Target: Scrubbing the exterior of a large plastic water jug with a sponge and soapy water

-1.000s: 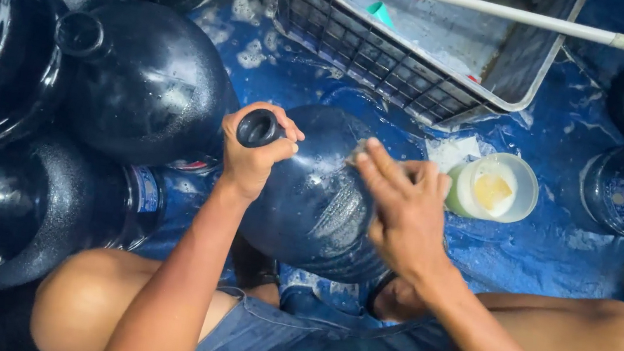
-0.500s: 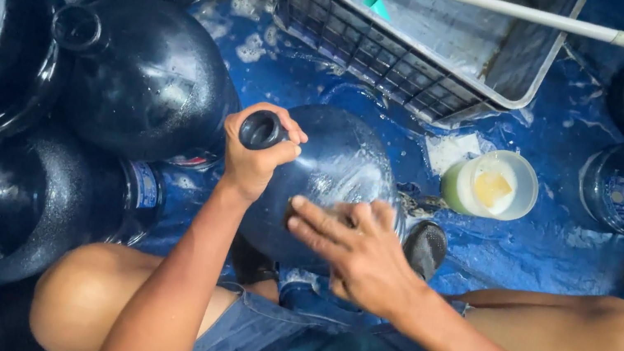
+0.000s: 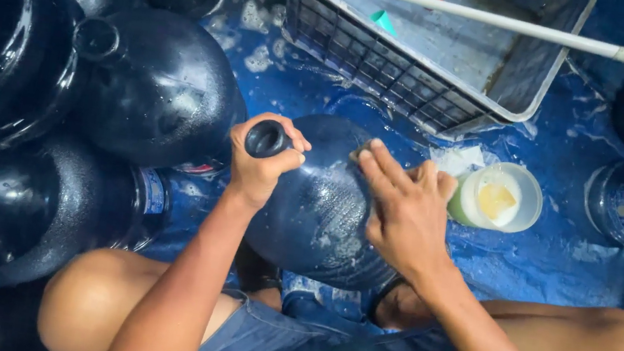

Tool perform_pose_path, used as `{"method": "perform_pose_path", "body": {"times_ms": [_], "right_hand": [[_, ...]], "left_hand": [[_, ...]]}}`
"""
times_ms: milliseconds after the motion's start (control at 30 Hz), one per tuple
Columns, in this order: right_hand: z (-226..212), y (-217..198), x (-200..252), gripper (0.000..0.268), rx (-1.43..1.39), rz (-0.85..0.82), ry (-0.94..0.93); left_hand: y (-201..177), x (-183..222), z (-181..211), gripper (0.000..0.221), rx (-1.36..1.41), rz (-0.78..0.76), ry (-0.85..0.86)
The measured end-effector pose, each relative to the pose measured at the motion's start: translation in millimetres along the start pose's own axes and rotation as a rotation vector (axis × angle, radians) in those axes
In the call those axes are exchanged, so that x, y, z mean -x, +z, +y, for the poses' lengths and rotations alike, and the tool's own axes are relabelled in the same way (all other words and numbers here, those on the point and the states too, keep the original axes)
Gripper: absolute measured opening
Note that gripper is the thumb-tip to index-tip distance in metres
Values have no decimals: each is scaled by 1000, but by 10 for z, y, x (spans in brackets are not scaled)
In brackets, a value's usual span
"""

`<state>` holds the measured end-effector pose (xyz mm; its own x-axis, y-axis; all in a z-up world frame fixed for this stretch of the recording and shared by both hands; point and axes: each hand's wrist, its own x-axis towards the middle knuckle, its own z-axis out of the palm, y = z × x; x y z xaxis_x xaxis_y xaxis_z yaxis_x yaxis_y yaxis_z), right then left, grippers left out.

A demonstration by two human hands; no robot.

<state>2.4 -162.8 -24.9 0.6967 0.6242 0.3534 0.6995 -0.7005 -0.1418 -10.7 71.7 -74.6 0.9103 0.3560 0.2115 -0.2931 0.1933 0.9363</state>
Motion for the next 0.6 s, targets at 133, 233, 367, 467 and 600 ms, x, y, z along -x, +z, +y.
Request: {"method": "perform_pose_path", "body": {"times_ms": [133, 233, 367, 467, 600], "right_hand": [[-688, -188, -69, 52, 8, -9, 38], [-935, -53, -125, 54, -24, 58, 179], [-1029, -14, -267, 49, -192, 133, 274], [-856, -3, -186, 56, -18, 125, 149], [-544, 0, -289, 66, 86, -59, 234]], "left_hand": [[167, 73, 12, 20, -36, 41, -2], [342, 179, 63, 22, -93, 182, -41], [377, 205, 108, 22, -105, 187, -34], [274, 171, 91, 26, -117, 160, -19], [285, 203, 163, 40, -165, 95, 2]]}}
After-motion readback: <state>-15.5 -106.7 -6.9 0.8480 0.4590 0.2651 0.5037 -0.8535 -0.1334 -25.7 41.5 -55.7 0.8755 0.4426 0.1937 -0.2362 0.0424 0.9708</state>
